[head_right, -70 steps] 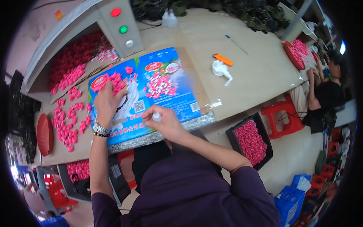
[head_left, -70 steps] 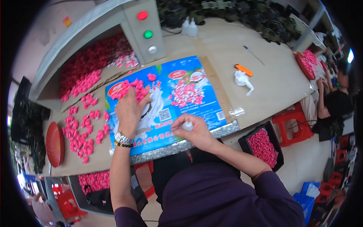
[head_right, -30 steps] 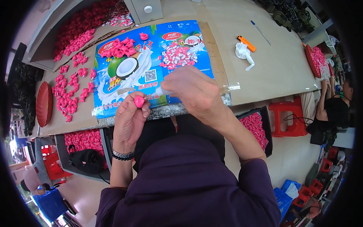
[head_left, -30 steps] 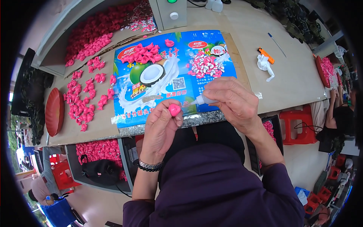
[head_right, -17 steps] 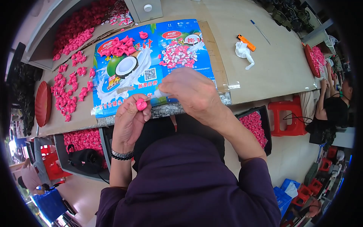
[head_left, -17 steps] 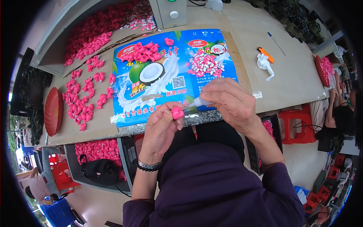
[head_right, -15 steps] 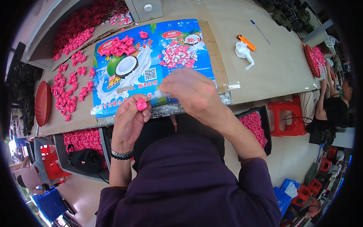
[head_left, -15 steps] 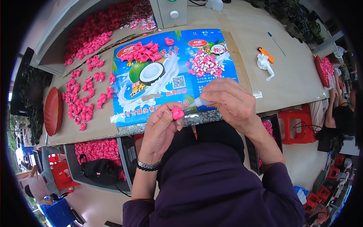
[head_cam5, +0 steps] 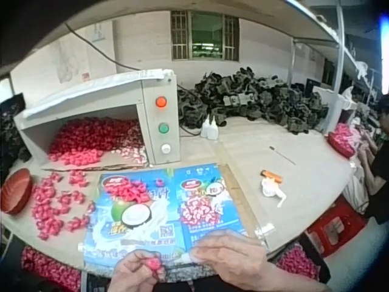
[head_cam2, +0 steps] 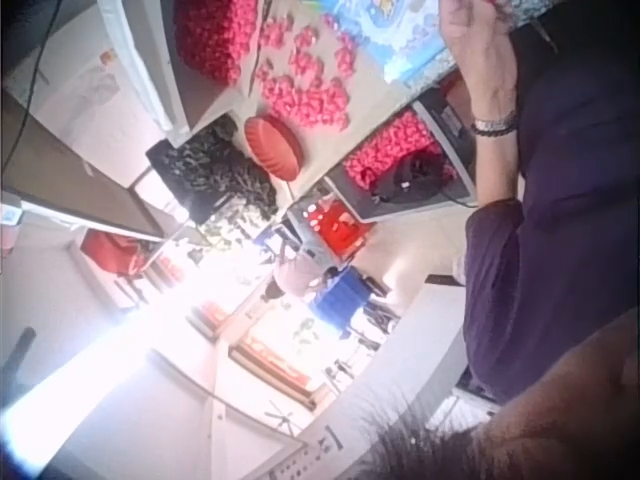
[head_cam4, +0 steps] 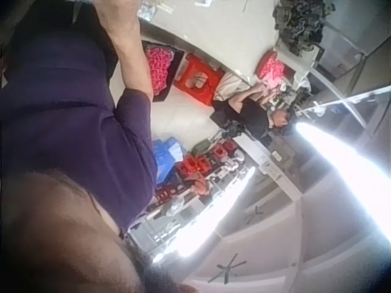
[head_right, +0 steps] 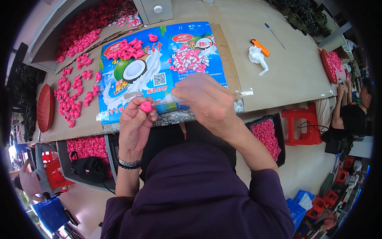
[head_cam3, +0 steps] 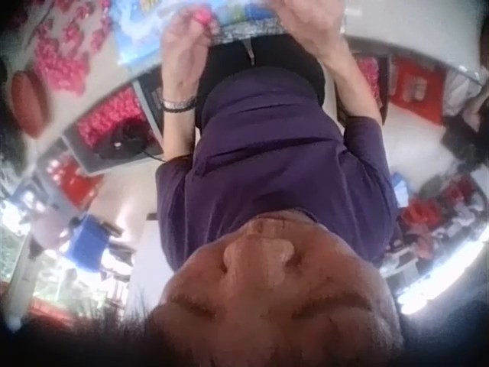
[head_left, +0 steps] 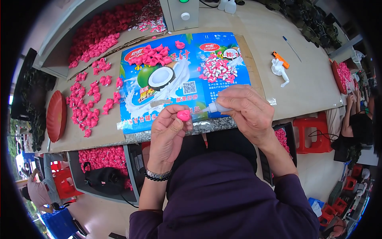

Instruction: The person assembles small plastic components by applying glue from a bottle, attaching pieces together by hand, and placing the assembled items onto the work surface.

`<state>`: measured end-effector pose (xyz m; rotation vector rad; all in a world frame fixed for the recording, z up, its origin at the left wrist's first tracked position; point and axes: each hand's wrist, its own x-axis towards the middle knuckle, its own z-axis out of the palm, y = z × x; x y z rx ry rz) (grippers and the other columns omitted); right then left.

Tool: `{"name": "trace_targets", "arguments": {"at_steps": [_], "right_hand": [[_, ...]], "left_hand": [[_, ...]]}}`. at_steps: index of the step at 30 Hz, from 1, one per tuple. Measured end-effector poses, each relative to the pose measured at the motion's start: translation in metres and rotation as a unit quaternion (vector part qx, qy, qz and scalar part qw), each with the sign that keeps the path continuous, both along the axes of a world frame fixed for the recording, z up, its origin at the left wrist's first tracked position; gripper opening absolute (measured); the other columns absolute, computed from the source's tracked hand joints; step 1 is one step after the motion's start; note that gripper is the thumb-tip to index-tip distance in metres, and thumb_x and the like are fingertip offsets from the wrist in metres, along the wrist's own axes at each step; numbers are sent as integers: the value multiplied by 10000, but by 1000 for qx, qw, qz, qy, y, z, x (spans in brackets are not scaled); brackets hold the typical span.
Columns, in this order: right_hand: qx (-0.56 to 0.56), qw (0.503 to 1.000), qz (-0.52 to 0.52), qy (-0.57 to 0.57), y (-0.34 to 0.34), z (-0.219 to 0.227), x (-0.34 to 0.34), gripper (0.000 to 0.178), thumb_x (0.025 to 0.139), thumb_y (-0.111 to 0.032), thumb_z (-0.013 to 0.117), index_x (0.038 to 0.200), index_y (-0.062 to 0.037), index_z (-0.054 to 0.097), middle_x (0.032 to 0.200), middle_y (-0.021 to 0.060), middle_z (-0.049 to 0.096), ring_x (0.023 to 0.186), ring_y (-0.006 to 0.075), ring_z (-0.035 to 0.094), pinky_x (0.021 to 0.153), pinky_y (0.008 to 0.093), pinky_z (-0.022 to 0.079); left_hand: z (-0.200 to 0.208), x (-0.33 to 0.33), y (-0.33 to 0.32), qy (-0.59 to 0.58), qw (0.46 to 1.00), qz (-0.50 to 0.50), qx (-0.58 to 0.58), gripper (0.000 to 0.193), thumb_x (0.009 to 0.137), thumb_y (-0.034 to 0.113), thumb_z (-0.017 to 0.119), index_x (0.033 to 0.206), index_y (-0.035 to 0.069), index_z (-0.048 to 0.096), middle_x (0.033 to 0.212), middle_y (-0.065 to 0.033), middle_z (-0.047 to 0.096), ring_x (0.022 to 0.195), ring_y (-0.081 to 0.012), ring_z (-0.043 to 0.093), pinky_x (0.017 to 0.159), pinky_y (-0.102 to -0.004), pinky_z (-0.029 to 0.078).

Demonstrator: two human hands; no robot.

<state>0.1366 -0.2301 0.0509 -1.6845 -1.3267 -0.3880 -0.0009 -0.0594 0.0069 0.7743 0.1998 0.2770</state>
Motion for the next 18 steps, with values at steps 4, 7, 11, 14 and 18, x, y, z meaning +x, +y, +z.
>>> {"name": "trace_targets", "arguments": {"at_steps": [4, 7, 11, 14, 18], "right_hand": [[3, 1000, 3, 9, 2, -3, -3, 296, 659, 66, 753, 939, -6, 690, 934, 106, 671, 892, 256, 669, 763, 339, 552], [1, 1000, 0, 6, 3, -6, -3, 296, 659, 64, 754, 940, -7, 692, 928, 106, 670, 888, 252, 669, 758, 334, 553], [-2, 1000, -5, 5, 2, -7, -4, 298, 657, 66, 758, 939, -7, 692, 924, 105, 671, 877, 247, 670, 751, 328, 553], [4, 1000, -10, 11, 2, -9, -6, 299, 658, 65, 760, 940, -7, 692, 922, 105, 672, 872, 247, 670, 747, 328, 552], [13, 1000, -19, 9, 3, -10, -8, 298, 659, 60, 764, 940, -7, 690, 921, 105, 672, 868, 249, 671, 740, 328, 550]], "left_hand": [[-4, -1, -1, -15, 1000, 22, 3, 275, 859, 79, 699, 1089, -2, 573, 1068, -95, 620, 874, -169, 624, 803, -292, 510], [-6, -2, 1, -23, 999, 20, 12, 274, 841, 56, 712, 1072, 1, 575, 1126, -111, 604, 895, -182, 636, 820, -300, 521], [-3, -2, -1, -33, 999, 24, 4, 261, 830, 38, 717, 1049, -1, 580, 1138, -114, 598, 898, -190, 643, 837, -305, 527], [-5, -2, -2, -31, 999, 40, 8, 261, 815, 12, 724, 1035, -4, 585, 1153, -116, 590, 924, -196, 641, 858, -322, 531], [-5, -1, -4, -41, 996, 72, 37, 273, 787, -16, 739, 1017, -6, 593, 1146, -108, 578, 954, -199, 632, 878, -341, 531]]}}
